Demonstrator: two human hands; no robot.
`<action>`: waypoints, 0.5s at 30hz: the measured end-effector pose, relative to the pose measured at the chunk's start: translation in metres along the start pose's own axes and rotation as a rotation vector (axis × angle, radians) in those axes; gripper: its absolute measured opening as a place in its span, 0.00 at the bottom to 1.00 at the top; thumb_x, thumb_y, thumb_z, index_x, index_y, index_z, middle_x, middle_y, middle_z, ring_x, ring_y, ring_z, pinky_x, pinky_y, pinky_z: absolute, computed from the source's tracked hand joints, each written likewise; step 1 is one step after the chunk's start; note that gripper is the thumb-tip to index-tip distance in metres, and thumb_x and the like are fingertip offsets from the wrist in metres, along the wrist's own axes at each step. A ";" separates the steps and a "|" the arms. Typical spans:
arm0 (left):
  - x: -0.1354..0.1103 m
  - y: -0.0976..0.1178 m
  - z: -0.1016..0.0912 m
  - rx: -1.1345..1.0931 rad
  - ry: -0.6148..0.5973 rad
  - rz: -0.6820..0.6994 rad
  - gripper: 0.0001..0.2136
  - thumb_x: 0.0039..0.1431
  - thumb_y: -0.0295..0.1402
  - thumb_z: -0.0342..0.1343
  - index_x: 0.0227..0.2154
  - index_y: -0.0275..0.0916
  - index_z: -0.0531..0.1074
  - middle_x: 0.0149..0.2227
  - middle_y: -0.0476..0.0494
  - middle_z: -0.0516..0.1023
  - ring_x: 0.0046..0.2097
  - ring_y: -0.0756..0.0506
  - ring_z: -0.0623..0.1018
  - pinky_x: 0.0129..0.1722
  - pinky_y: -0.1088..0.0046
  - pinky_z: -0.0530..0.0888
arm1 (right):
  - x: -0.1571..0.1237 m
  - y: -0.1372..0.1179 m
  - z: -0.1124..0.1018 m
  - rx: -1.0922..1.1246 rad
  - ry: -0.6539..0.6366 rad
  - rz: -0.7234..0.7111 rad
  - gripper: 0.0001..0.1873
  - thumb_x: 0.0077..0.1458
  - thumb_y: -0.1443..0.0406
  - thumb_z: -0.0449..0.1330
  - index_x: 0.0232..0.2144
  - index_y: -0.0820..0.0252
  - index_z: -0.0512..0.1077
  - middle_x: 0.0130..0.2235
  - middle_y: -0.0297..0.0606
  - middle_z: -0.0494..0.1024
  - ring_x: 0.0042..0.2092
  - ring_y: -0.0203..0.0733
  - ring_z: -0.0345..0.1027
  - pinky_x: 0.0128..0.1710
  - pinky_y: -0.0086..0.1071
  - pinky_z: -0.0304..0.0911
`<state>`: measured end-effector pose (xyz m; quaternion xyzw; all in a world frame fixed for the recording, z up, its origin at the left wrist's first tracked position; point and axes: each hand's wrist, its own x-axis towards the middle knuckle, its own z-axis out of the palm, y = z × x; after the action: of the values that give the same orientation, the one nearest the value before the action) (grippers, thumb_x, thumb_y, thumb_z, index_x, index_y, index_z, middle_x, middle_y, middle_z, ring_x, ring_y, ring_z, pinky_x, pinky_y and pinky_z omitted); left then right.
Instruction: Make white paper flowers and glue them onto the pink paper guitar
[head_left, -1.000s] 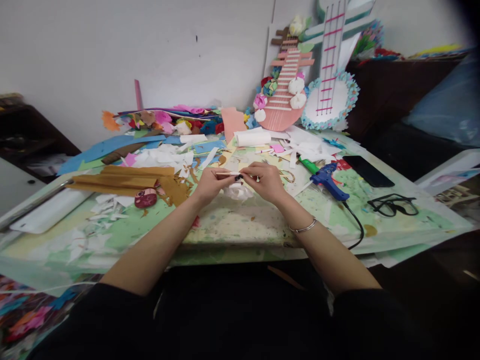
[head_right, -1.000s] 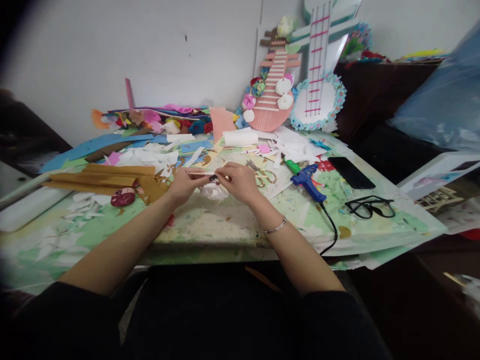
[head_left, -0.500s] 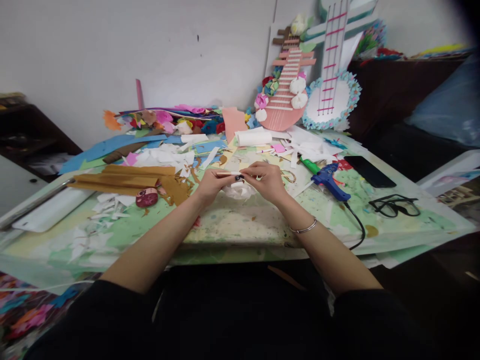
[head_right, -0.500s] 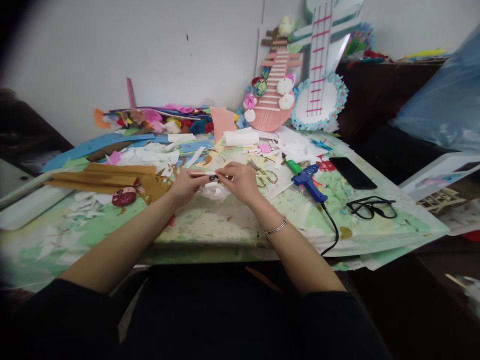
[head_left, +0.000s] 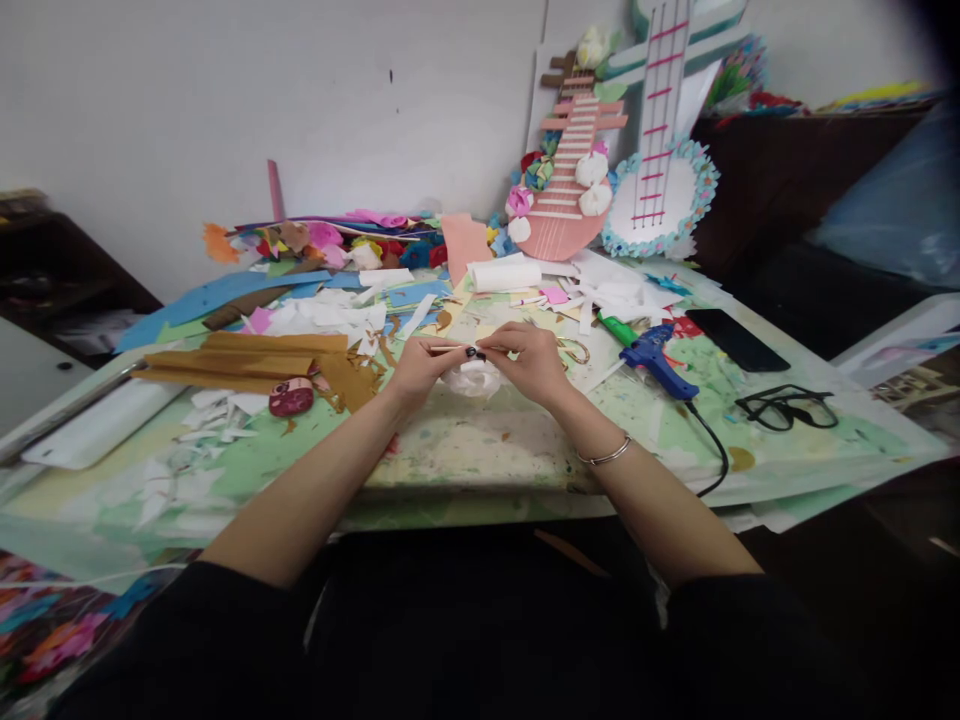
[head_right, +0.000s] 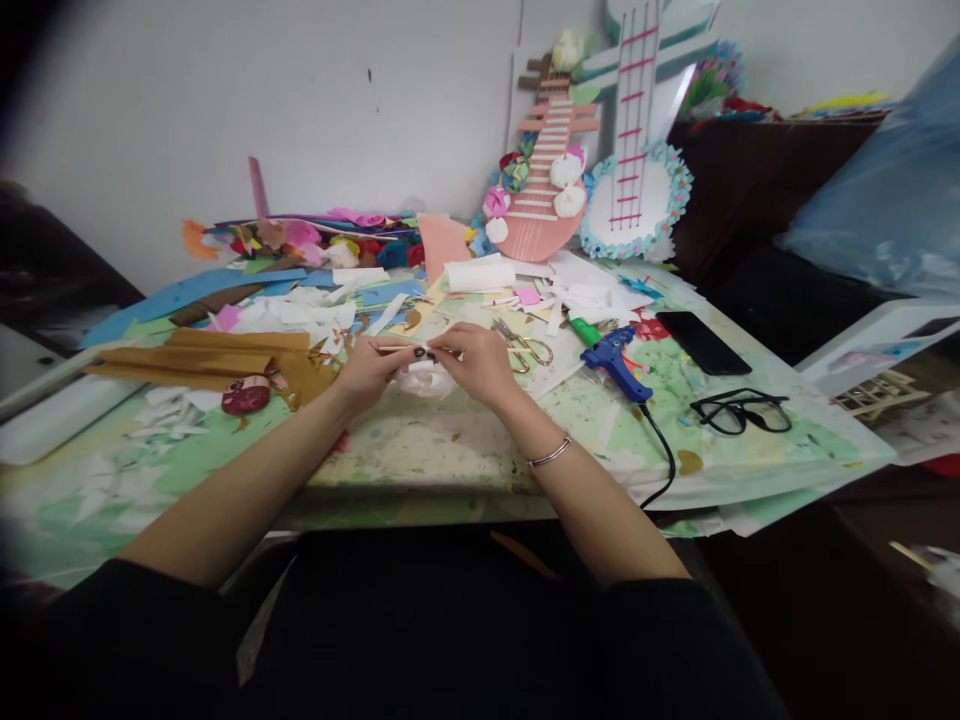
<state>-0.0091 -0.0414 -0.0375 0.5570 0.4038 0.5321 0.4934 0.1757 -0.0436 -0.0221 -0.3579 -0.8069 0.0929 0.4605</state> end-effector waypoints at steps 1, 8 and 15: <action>0.000 0.000 0.000 0.002 0.001 -0.001 0.13 0.38 0.36 0.70 0.28 0.34 0.82 0.25 0.43 0.81 0.24 0.53 0.70 0.25 0.77 0.63 | 0.000 0.000 0.000 -0.025 -0.026 -0.009 0.09 0.56 0.68 0.59 0.34 0.58 0.80 0.34 0.38 0.80 0.35 0.37 0.72 0.35 0.29 0.63; 0.000 0.001 -0.003 0.014 0.006 -0.044 0.14 0.36 0.35 0.70 0.28 0.33 0.82 0.22 0.43 0.79 0.23 0.52 0.70 0.24 0.76 0.63 | 0.002 0.004 -0.006 -0.075 -0.188 -0.093 0.18 0.55 0.73 0.53 0.42 0.59 0.79 0.38 0.41 0.80 0.37 0.39 0.72 0.38 0.30 0.62; -0.004 0.011 0.001 -0.014 -0.010 -0.116 0.14 0.32 0.34 0.70 0.26 0.33 0.81 0.23 0.43 0.79 0.23 0.51 0.72 0.24 0.76 0.65 | 0.002 0.007 -0.008 -0.048 -0.180 -0.139 0.15 0.57 0.69 0.54 0.41 0.58 0.80 0.36 0.41 0.79 0.34 0.36 0.72 0.35 0.29 0.62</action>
<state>-0.0089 -0.0471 -0.0270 0.5318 0.4293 0.5028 0.5292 0.1854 -0.0381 -0.0192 -0.3023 -0.8699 0.0731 0.3827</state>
